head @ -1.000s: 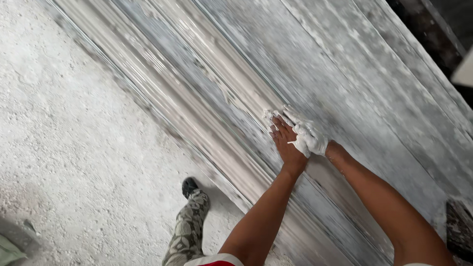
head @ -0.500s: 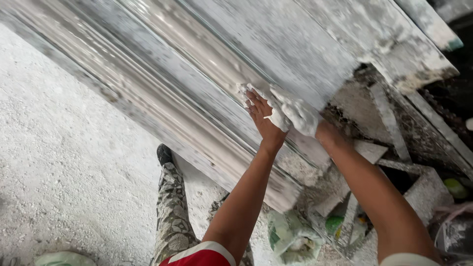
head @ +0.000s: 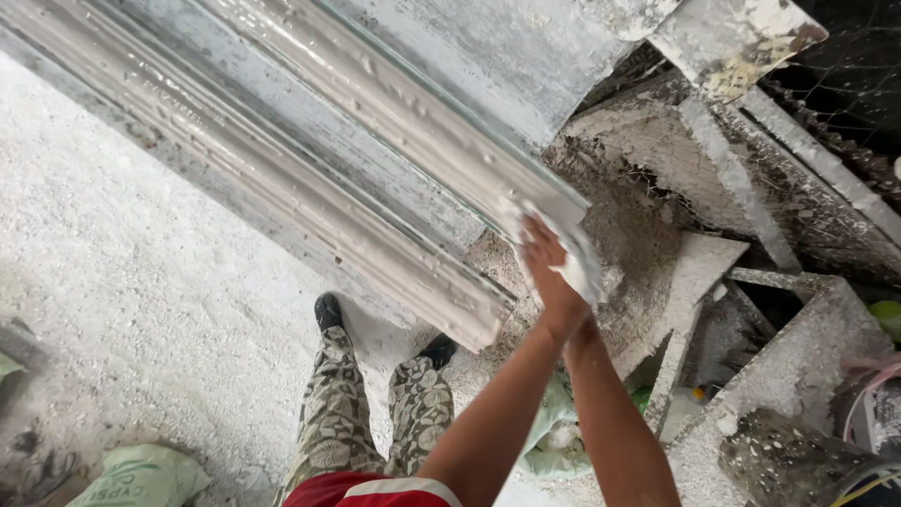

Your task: The person mixes plaster powder and water by hand in a large bowl, stirring until a smooth slurry forms. They then scoop the plaster slurry with a small plastic container and spread it along green mold strips, smoothing the plaster over the mold channels with their hand.

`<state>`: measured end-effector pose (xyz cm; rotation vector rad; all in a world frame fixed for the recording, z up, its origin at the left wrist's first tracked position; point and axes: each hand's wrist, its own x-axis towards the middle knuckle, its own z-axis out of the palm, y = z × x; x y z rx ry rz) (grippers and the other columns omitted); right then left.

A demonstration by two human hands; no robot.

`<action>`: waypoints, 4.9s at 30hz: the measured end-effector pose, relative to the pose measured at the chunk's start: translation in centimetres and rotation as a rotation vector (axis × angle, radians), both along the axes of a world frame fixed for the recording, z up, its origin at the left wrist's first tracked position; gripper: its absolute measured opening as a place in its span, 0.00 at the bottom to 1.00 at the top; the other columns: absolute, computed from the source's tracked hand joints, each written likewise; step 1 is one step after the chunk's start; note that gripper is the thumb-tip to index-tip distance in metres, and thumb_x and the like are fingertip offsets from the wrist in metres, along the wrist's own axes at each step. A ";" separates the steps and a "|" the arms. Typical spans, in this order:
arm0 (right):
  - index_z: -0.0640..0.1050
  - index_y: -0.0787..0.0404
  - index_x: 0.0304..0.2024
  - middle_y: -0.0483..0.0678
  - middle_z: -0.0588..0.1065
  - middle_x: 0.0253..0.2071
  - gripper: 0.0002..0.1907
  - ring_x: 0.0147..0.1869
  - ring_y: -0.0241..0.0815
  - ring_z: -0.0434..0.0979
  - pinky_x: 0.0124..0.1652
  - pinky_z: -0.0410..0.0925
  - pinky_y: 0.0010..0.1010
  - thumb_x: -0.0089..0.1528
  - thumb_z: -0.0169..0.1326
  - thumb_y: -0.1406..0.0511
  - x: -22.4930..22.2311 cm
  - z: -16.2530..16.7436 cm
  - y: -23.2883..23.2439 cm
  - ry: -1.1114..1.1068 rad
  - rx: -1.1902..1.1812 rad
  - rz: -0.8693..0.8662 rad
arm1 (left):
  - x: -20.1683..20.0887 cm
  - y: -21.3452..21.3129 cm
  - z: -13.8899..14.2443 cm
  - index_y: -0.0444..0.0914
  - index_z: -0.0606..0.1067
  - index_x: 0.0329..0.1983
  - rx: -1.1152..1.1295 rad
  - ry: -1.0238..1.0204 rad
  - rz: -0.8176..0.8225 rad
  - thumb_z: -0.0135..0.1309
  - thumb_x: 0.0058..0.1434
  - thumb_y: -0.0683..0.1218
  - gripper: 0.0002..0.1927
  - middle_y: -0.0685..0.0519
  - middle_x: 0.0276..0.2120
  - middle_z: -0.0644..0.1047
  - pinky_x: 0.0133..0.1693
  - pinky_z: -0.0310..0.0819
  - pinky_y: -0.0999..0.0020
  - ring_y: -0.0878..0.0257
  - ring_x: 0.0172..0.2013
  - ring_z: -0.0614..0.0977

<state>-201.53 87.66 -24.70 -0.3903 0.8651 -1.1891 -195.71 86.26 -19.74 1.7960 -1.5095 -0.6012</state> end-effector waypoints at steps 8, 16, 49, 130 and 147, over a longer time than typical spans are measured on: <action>0.69 0.60 0.36 0.47 0.69 0.32 0.17 0.33 0.37 0.67 0.33 0.64 0.26 0.77 0.39 0.59 -10.4 1.6 6.3 -0.138 0.181 -0.096 | -5.0 10.6 3.3 0.25 0.55 0.73 0.271 0.078 -0.704 0.73 0.41 0.52 0.60 0.24 0.73 0.51 0.71 0.51 0.43 0.29 0.74 0.51; 0.62 0.53 0.24 0.37 0.62 0.19 0.22 0.17 0.27 0.57 0.17 0.56 0.17 0.76 0.39 0.63 -8.2 7.4 -5.3 -0.115 0.225 -0.164 | 13.9 5.5 2.7 0.39 0.61 0.75 -0.201 1.007 -1.041 0.41 0.79 0.51 0.25 0.44 0.75 0.62 0.77 0.53 0.57 0.53 0.77 0.61; 0.64 0.47 0.21 0.36 0.57 0.18 0.21 0.17 0.31 0.54 0.16 0.52 0.22 0.71 0.44 0.61 68.3 18.4 -49.3 -0.122 0.255 0.375 | 96.3 -10.6 9.3 0.28 0.54 0.74 -0.184 1.303 0.182 0.37 0.70 0.67 0.44 0.36 0.72 0.62 0.72 0.51 0.52 0.46 0.72 0.63; 0.58 0.71 0.74 0.60 0.56 0.79 0.35 0.85 0.52 0.49 0.79 0.43 0.40 0.75 0.29 0.51 162.6 13.6 -91.0 0.577 -0.782 0.955 | 161.7 -78.2 4.3 0.28 0.54 0.75 -0.064 0.264 0.494 0.43 0.73 0.51 0.34 0.29 0.75 0.49 0.72 0.44 0.40 0.28 0.73 0.53; 0.47 0.57 0.79 0.56 0.48 0.81 0.39 0.86 0.55 0.43 0.78 0.40 0.47 0.72 0.31 0.46 153.7 16.3 -84.9 1.155 -1.087 1.272 | 151.9 -72.6 5.5 0.26 0.48 0.75 0.159 0.237 0.426 0.56 0.59 0.47 0.47 0.28 0.75 0.46 0.71 0.43 0.42 0.28 0.72 0.52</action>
